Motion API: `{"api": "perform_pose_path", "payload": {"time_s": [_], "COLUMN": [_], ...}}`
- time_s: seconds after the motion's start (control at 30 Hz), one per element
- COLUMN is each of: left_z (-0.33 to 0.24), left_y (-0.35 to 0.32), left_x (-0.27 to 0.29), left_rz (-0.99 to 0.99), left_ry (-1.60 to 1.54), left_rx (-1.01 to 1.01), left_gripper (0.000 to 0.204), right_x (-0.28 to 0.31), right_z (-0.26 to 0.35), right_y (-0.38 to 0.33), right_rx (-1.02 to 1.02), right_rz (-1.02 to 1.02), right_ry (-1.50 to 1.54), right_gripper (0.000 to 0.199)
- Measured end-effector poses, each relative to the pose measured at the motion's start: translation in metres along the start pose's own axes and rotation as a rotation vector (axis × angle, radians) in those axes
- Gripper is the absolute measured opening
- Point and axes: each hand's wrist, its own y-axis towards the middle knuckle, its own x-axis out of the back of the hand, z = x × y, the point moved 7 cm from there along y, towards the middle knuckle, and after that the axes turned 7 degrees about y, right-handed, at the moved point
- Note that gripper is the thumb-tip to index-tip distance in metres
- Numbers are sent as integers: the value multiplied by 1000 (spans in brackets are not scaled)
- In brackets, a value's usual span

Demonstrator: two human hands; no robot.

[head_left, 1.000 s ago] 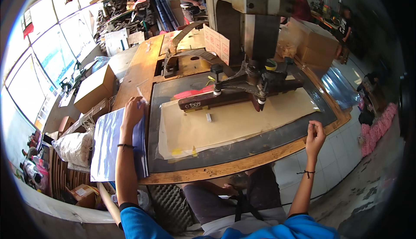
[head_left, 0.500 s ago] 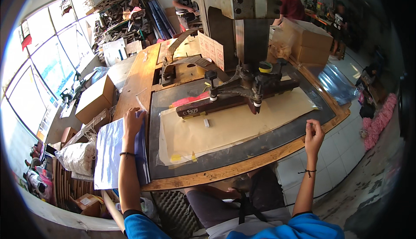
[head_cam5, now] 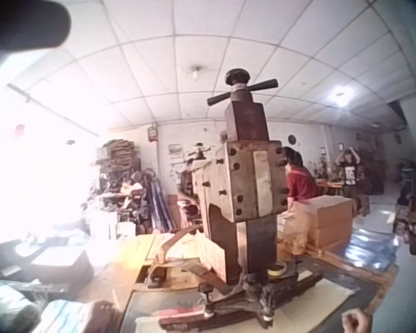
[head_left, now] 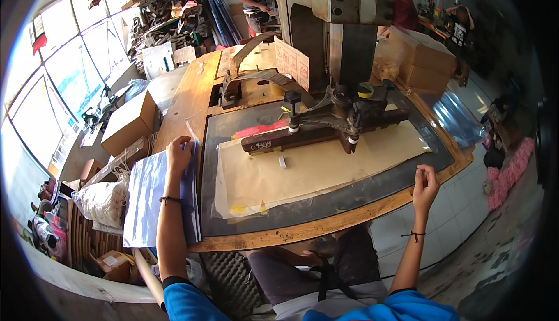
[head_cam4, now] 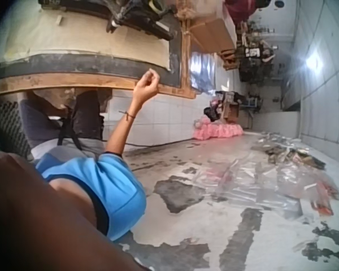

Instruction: The person positions clear plastic sheets under a heat-sealing machine, aligns the edges, and presses the sealer down multiple times to bond the material.

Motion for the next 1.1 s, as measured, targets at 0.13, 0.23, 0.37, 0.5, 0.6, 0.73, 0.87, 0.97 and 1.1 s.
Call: {"api": "perform_pose_path", "payload": {"time_s": [0.13,0.23,0.37,0.5,0.6,0.73,0.87,0.97,1.1], "left_z": [-18,-8,-4,2,2,3,5,6,-5], "left_y": [-2,1,1,4,5,7,9,9,1], "left_x": [4,6,1,1,0,2,-1,1,5], "left_rz": [-30,-2,51,91,115,165,147,107,48], "left_ry": [86,31,-25,-46,-52,-50,-63,-38,29], "left_rx": [-3,48,23,34,48,70,11,-86,-114], "left_gripper": [31,32,30,30,29,28,25,24,22], "right_x": [1,0,1,0,1,0,-4,-53,-144], "right_z": [1,1,1,1,-2,-2,35,133,260], "right_y": [-1,-1,0,0,0,0,4,7,-27], "right_rx": [-28,-18,20,23,19,-6,34,148,565], "right_rz": [-16,-13,-25,-17,-16,2,-15,270,981], "right_ry": [2,-9,-12,0,-5,4,145,437,603], "right_gripper": [6,6,8,11,12,12,10,9,16]}}
